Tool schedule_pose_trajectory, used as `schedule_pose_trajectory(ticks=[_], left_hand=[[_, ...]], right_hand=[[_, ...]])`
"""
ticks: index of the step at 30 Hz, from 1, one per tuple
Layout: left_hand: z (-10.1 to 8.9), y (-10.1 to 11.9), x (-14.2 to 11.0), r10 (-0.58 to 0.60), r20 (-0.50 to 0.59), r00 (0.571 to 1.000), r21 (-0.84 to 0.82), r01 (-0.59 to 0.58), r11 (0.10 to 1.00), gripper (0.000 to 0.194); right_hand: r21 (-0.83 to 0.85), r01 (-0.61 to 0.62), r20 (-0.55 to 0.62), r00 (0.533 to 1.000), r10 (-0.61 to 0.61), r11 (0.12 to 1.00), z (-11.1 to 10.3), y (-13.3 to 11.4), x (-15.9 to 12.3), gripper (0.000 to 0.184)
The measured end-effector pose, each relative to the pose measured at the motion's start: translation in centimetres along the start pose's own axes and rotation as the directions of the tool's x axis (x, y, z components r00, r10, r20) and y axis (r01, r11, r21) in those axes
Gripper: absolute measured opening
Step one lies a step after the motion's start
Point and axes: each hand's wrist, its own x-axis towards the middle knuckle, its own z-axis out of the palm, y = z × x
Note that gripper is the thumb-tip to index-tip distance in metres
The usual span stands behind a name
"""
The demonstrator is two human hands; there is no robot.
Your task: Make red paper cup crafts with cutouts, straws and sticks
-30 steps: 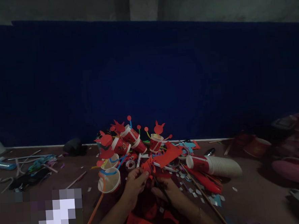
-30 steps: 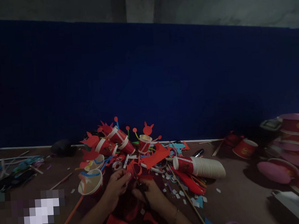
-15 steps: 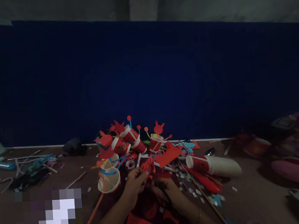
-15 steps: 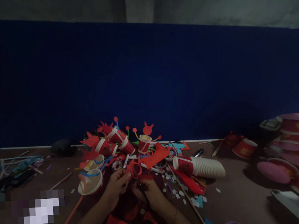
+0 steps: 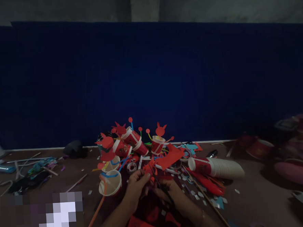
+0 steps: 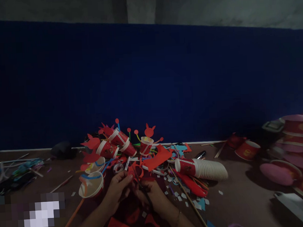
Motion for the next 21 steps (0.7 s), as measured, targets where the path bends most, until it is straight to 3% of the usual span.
schedule_pose_trajectory(ticks=[10,21], left_hand=[[-0.2,-0.17,0.28,0.022,-0.01,1.0,-0.023,-0.022,0.999,0.032],[-0.26,-0.12,0.36,0.019,-0.031,0.999,-0.03,-0.02,0.999,0.032]], right_hand=[[0.051,-0.03,-0.053,0.998,0.033,0.998,0.17,0.53,0.23,0.043],[-0.032,0.011,-0.085,0.996,-0.014,0.999,-0.23,0.45,0.07,0.038]])
